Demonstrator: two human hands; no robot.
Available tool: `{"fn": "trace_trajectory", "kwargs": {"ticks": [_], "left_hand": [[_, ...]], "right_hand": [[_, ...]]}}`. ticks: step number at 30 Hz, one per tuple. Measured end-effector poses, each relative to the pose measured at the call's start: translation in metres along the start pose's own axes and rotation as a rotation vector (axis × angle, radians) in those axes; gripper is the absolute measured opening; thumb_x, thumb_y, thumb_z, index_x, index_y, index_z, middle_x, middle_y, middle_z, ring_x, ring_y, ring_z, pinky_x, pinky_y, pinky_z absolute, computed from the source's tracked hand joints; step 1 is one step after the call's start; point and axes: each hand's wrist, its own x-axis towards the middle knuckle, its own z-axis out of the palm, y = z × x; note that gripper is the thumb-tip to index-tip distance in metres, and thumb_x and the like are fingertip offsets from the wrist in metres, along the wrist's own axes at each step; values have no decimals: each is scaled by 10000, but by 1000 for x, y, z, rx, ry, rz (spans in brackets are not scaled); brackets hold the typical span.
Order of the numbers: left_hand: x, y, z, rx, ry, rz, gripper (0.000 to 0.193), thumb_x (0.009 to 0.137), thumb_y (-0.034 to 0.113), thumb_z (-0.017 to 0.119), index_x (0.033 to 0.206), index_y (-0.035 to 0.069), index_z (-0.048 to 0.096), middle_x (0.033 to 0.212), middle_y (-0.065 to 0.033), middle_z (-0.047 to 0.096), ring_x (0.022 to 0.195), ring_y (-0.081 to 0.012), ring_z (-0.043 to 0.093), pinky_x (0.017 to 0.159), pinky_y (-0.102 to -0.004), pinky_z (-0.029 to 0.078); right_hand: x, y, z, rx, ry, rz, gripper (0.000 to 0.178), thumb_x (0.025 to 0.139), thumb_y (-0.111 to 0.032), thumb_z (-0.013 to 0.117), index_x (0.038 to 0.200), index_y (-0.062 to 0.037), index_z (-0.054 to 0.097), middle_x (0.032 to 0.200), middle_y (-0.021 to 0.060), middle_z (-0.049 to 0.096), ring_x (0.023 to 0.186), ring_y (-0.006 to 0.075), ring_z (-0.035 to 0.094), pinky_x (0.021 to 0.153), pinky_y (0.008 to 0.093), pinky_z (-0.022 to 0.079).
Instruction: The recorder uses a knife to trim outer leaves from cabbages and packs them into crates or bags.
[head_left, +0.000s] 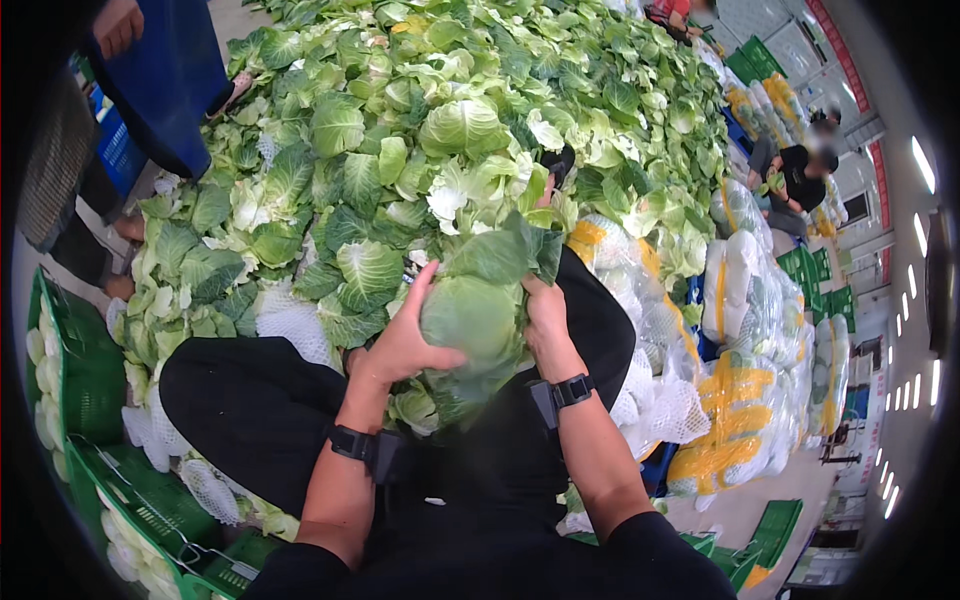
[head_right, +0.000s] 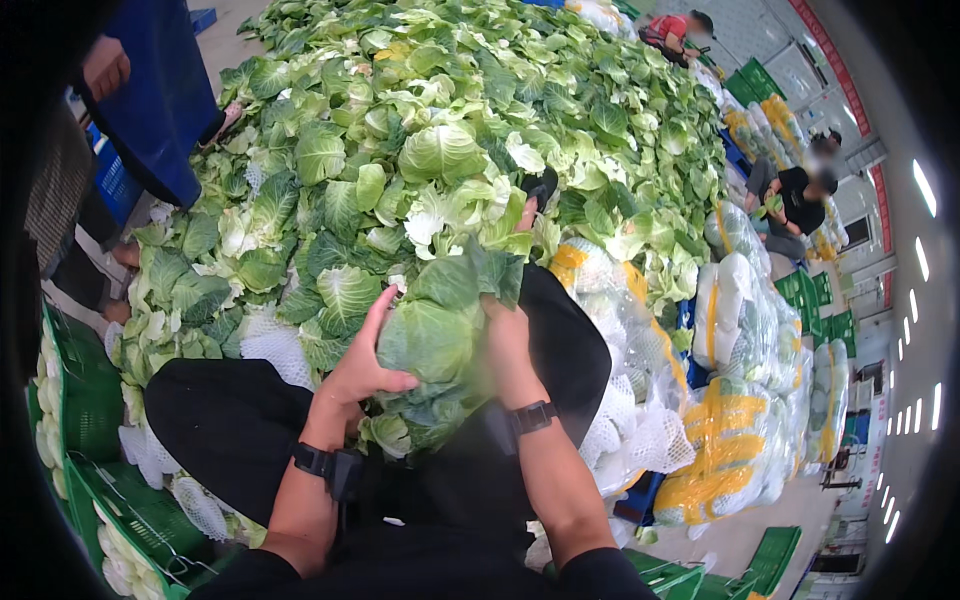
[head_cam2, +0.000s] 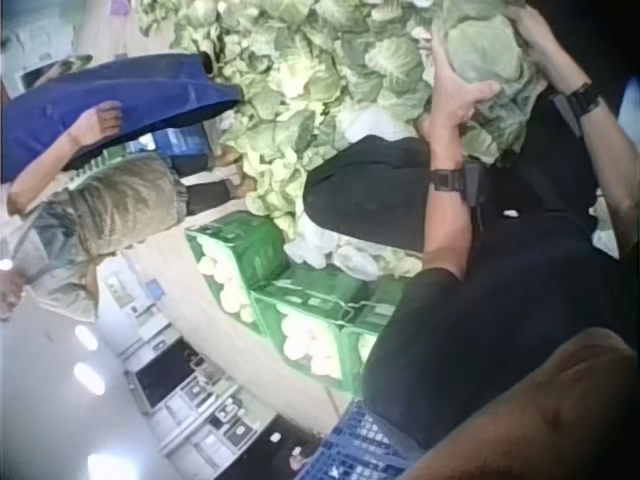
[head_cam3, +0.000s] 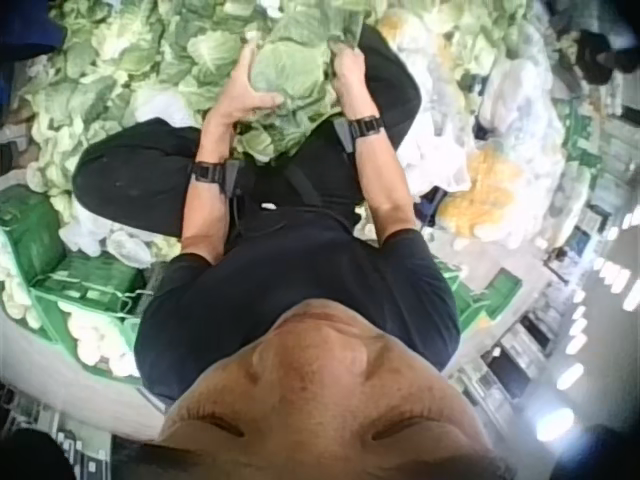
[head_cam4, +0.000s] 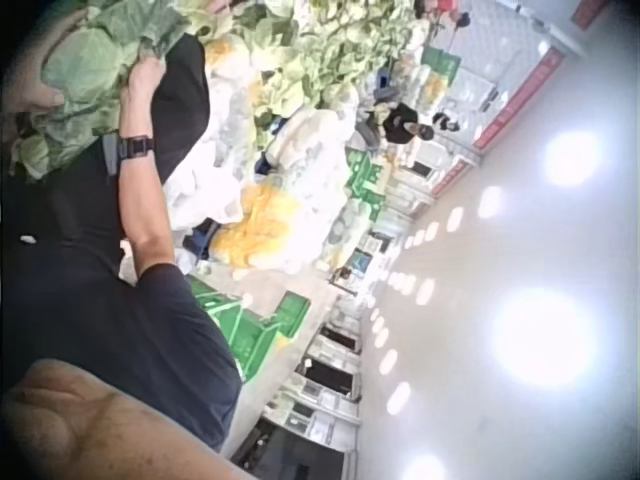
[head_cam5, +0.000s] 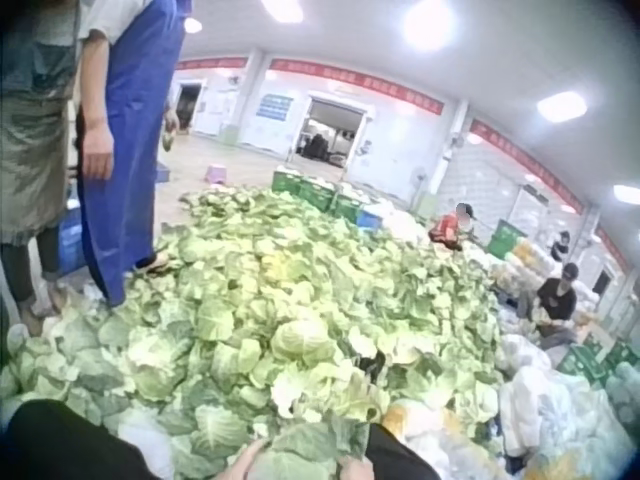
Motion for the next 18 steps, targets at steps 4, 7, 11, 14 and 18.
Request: {"fn": "trace_trajectory", "kwargs": {"ticks": [4,7,11,14,18], "left_hand": [[7,-35,-12,-610,-81,19,1158,637,308,843,1586,32,240,1515,-137,431,1358,-263,466,1147,-356,346],[-1,-36,-15,-743,-126,56,1025,714,382,779,1556,34,311,1469,-171,490,1344,-265,495,1126,-385,400],[-35,-33,-8,-860,285,-53,903,776,398,693,1515,0,360,1468,-192,493,1321,-287,516,1115,-417,419],[-39,11,-16,-900,345,-85,906,732,332,683,1508,-10,366,1454,-201,507,1298,-311,536,1104,-431,434],[-26,43,-27,-883,55,-20,1049,598,189,696,1547,-8,297,1423,-207,529,1264,-348,567,1090,-442,451]], "right_hand": [[28,-4,-1,352,-125,321,379,1011,-268,614,1294,-17,595,1136,117,711,936,283,702,876,416,577],[32,-27,15,531,-232,39,197,1039,-281,544,1059,-112,643,918,35,680,700,141,671,531,322,513],[76,-94,47,150,-22,-78,573,1007,-519,546,1406,-113,473,1105,94,631,1039,250,611,919,534,469],[59,-121,54,-539,-112,-199,890,965,-629,546,1577,-104,170,1554,176,390,1338,350,467,1036,689,325],[-2,-84,59,-651,-914,-225,887,899,-363,683,1559,51,260,1536,257,409,1431,289,401,1183,349,297]]}}
